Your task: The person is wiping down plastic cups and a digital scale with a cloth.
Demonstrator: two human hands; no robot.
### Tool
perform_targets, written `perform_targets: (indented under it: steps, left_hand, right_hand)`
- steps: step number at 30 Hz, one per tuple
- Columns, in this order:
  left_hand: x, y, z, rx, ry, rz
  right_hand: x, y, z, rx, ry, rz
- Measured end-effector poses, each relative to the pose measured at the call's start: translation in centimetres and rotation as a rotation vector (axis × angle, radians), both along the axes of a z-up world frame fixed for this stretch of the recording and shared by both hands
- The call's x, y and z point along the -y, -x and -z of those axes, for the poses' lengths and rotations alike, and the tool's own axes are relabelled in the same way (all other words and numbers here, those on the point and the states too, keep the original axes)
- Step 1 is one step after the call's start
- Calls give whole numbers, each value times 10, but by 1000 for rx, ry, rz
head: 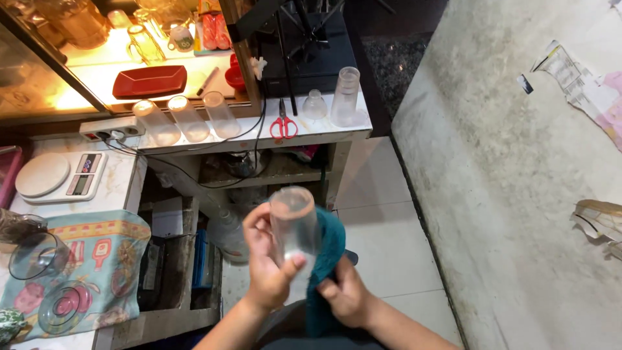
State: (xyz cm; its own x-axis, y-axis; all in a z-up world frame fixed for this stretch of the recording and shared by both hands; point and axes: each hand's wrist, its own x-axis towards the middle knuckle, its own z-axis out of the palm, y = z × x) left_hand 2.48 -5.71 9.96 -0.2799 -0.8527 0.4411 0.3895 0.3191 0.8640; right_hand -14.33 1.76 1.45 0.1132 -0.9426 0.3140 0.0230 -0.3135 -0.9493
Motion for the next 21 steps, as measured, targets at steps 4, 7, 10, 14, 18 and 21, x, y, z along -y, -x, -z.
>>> perform_targets:
  steps: [4, 7, 10, 14, 18, 21]
  left_hand:
    - [14, 3, -15, 76, -89, -21]
    - [2, 14, -37, 97, -303, 236]
    - [-21, 33, 7, -18, -378, 397]
    - [-48, 50, -5, 57, -322, 376]
    - [-42, 57, -5, -51, -166, 211]
    - [-40, 60, 4, 16, -117, 85]
  right_hand:
    - [-9, -1, -8, -280, 126, 93]
    - [-1, 19, -34, -314, 247, 156]
    - [-1, 41, -59, -110, 136, 90]
    - [-19, 62, -23, 211, -14, -13]
    - [-50, 54, 3, 366, -97, 34]
    - [-74, 51, 13, 374, -139, 69]
